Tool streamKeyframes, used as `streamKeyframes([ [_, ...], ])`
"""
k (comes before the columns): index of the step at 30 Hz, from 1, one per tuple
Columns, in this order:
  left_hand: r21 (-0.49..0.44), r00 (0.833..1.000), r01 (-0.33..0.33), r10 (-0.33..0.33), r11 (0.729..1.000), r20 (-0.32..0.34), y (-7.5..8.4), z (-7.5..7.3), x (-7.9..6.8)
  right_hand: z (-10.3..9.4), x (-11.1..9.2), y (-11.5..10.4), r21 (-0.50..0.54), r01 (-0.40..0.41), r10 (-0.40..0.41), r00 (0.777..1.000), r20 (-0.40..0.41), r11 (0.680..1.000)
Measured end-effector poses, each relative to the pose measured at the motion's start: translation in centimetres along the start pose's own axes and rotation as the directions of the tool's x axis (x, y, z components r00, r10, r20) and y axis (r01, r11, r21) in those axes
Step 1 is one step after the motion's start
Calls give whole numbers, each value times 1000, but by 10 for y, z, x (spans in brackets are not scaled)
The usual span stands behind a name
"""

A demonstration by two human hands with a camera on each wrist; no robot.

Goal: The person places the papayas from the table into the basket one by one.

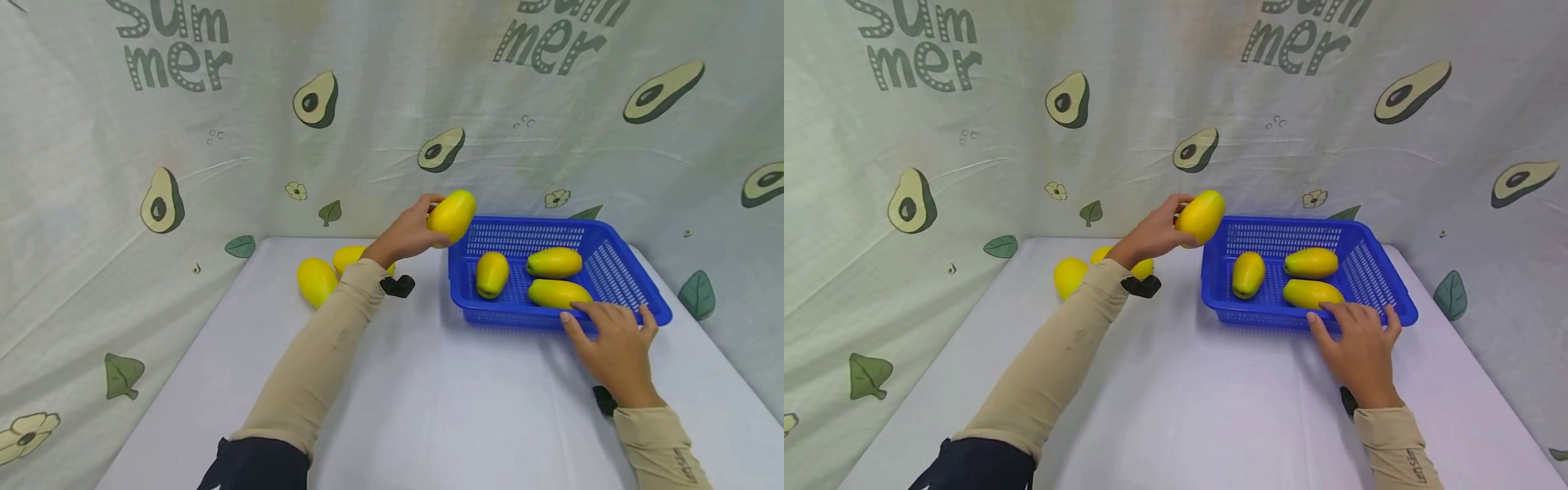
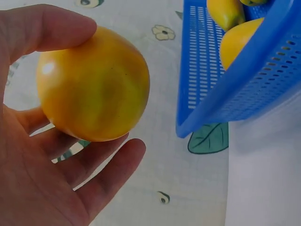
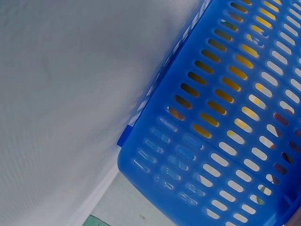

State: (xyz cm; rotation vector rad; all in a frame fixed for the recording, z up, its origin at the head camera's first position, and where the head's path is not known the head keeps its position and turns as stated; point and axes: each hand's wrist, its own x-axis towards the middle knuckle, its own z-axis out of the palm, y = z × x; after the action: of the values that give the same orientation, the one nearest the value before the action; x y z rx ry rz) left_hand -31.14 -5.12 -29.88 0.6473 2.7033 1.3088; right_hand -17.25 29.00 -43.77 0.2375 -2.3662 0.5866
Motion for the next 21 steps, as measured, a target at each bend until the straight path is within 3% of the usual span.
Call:
streamKeyframes([
  [5,25,999,-11,9,1000,53,13,6,9,0,-2,3,-1,-4,4,1000,-7,1000],
  [13,67,995,-59,53,996,81,28,13,21,-2,-2,1,-1,-2,2,1000,-11,1000],
  [21,68,994,-44,37,997,107,36,8,32,0,-2,0,-4,3,-3,1000,-2,1000],
])
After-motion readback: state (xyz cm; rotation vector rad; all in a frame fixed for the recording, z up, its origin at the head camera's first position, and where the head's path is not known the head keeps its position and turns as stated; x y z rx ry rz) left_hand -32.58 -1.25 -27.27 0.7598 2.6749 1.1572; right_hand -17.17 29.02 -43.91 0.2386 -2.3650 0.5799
